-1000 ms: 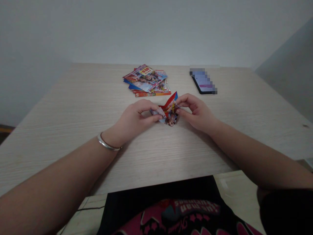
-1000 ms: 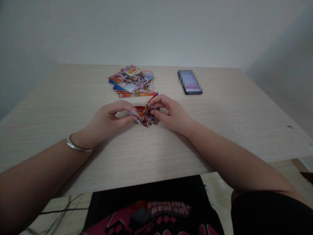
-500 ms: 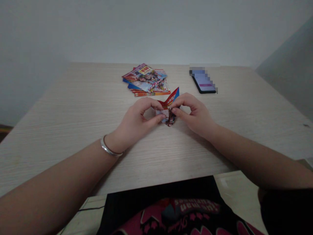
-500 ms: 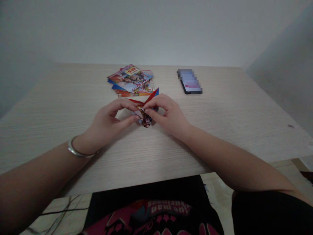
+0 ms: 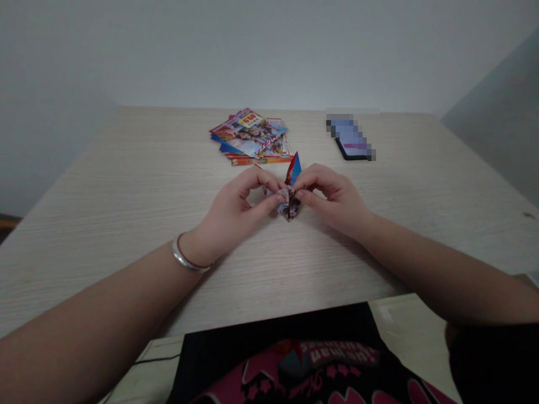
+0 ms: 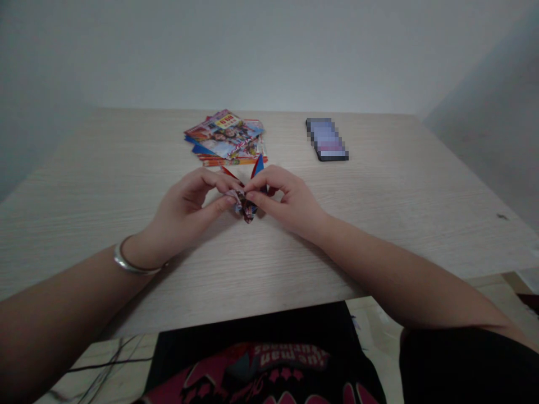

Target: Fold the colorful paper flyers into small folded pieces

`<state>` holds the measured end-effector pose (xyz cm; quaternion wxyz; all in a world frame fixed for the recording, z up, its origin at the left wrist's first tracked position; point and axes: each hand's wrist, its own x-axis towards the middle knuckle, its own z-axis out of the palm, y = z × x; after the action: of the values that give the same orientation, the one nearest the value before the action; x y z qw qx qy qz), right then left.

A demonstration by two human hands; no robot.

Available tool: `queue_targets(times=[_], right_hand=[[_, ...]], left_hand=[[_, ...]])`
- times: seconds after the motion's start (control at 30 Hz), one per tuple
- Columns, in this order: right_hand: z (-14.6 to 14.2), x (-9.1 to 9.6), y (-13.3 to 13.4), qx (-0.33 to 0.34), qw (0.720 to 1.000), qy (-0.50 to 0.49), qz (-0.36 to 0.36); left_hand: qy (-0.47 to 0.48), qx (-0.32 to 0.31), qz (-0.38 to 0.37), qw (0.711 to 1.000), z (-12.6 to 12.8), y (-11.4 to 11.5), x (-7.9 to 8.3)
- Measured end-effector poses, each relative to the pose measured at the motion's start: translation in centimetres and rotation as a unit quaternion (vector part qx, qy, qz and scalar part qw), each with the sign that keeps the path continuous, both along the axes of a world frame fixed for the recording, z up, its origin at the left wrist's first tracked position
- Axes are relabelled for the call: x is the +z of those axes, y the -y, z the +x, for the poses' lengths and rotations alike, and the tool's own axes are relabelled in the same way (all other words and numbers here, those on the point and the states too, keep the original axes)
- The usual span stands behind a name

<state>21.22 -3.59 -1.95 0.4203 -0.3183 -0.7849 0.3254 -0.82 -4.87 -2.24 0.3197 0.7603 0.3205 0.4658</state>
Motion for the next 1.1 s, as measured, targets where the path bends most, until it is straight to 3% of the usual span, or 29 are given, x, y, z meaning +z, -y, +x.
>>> queue_targets(times=[0.3, 0.47, 0.63, 0.83, 0.97, 1.1], right_hand=[[0.0, -0.1, 0.0, 0.006, 1.0, 0.001, 0.012], [0.0, -0.4, -0.3, 0.025, 0.998, -0.009, 0.057], [-0.1, -0.6, -0.4, 0.027, 0.998, -0.022, 0.051], [-0.3, -0.9, -0.4, 0.016, 0.999, -0.033, 0.03], [-0.4, -1.1, -0.3, -0.024, 0.995, -0.051, 0.086], [-0.2, -1.0, -0.3, -0.035, 0.989, 0.024, 0.142]], left_hand=[[-0.007, 0.011, -0.001, 1.0, 0.0, 0.1, 0.2], [0.016, 0.007, -0.01, 1.0, 0.0, -0.3, -0.5], [0.031, -0.006, -0.02, 0.999, 0.0, -0.5, -0.8], [0.025, 0.006, 0.05, 0.998, 0.1, -0.6, -1.0], [-0.002, 0.02, 0.087, 0.996, 0.0, -0.6, -1.1], [0.048, 0.048, 0.085, 0.994, -0.1, -0.9, -1.1]])
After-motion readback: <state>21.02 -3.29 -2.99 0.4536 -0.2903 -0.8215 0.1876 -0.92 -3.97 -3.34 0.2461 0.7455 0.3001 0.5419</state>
